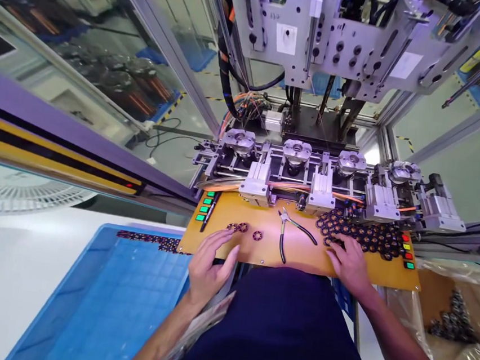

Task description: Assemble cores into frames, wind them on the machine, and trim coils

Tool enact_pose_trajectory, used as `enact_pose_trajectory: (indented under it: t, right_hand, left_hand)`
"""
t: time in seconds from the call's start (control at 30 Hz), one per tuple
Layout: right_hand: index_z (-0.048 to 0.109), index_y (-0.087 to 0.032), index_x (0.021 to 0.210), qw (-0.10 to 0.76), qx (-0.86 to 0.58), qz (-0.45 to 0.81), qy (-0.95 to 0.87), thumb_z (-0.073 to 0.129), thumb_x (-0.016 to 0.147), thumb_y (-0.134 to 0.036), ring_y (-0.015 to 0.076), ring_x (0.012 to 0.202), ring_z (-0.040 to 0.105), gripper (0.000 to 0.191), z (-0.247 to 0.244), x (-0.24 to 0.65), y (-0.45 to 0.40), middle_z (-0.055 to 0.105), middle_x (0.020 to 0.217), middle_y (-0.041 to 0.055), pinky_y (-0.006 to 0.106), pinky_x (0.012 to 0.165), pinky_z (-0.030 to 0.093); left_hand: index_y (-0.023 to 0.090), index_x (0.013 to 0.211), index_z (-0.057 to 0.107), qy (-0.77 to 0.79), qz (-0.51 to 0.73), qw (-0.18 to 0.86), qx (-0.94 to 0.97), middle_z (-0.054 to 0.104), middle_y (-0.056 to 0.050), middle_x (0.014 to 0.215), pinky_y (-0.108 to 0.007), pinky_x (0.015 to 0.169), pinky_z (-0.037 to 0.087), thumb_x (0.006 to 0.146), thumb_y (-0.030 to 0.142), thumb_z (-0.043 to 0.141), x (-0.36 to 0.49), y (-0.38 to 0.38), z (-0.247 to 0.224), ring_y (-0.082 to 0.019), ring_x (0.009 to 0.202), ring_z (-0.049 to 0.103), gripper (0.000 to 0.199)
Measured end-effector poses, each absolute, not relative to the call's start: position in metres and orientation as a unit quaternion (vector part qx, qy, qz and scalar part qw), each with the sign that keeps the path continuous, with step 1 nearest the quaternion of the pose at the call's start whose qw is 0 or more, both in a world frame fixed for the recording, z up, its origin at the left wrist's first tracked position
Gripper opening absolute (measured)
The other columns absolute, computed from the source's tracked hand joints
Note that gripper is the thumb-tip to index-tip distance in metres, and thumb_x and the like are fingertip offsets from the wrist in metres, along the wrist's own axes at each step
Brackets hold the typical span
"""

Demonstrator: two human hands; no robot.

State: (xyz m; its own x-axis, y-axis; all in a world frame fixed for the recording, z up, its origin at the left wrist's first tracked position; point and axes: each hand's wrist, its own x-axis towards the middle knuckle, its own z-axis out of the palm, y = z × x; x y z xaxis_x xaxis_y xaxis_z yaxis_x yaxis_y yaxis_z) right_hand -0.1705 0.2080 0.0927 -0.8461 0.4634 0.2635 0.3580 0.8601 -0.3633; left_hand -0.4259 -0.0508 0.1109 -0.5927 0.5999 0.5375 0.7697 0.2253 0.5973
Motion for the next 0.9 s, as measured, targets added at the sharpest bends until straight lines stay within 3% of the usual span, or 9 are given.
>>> enact_pose_trajectory:
  t: [0.2,0.37,0.47,0.57,0.73,0.9]
  right_hand:
    - [0.071,-0.017,0.099,0.206,-0.208,0.184,-0.938,0.051,0.095,-0.016,0.0293,0.109,0.056,0.02,0.101,-0.189,0.199,0.062,0.115,0.0156,0.049,0.091,0.048]
    - [0.069,-0.02,0.096,0.283,-0.128,0.276,-0.91,0.059,0.091,-0.016,0.0241,0.112,0.058,0.012,0.161,-0.223,0.172,0.055,0.125,0.0124,0.041,0.091,0.053]
    - [0.068,-0.024,0.1,0.326,-0.067,0.379,-0.863,0.062,0.087,-0.008,0.0243,0.115,0.059,0.021,0.192,-0.245,0.153,0.053,0.129,0.011,0.041,0.091,0.054]
    - [0.068,-0.025,0.107,0.324,-0.026,0.451,-0.832,0.062,0.087,-0.007,0.0247,0.115,0.06,0.028,0.206,-0.262,0.144,0.054,0.127,0.0118,0.041,0.091,0.056]
    - [0.069,-0.022,0.102,0.252,-0.042,0.514,-0.819,0.06,0.093,-0.024,0.0238,0.11,0.063,0.013,0.212,-0.282,0.142,0.062,0.117,0.0133,0.039,0.088,0.058]
    - [0.07,-0.021,0.095,0.226,-0.036,0.557,-0.799,0.059,0.094,-0.02,0.0199,0.106,0.064,0.011,0.212,-0.298,0.136,0.064,0.112,0.0107,0.035,0.089,0.057]
  left_hand:
    - [0.017,0.109,0.064,-0.764,-0.461,0.034,-0.45,0.073,-0.009,0.105,-0.039,0.091,0.057,0.084,0.014,0.068,-0.439,-0.037,0.142,-0.022,0.098,0.07,0.025]
    - [0.017,0.127,0.059,-0.653,-0.464,-0.25,-0.544,0.074,-0.009,0.105,-0.037,0.087,0.059,0.09,0.031,0.064,-0.434,-0.006,0.196,-0.021,0.094,0.072,0.04]
    - [0.014,0.127,0.059,-0.562,-0.542,-0.324,-0.534,0.075,-0.008,0.095,-0.032,0.077,0.061,0.093,0.034,0.058,-0.42,0.01,0.218,-0.018,0.082,0.073,0.039]
    - [0.013,0.116,0.066,-0.579,-0.581,-0.267,-0.506,0.075,-0.008,0.09,-0.029,0.075,0.06,0.093,0.031,0.06,-0.41,0.012,0.222,-0.017,0.079,0.072,0.03]
    - [0.016,0.108,0.069,-0.623,-0.587,-0.111,-0.504,0.071,-0.011,0.097,-0.032,0.081,0.058,0.088,0.022,0.066,-0.41,0.0,0.208,-0.019,0.091,0.07,0.021]
    - [0.014,0.11,0.066,-0.633,-0.601,-0.053,-0.486,0.07,-0.011,0.098,-0.031,0.081,0.058,0.086,0.02,0.07,-0.415,-0.003,0.205,-0.018,0.092,0.069,0.026]
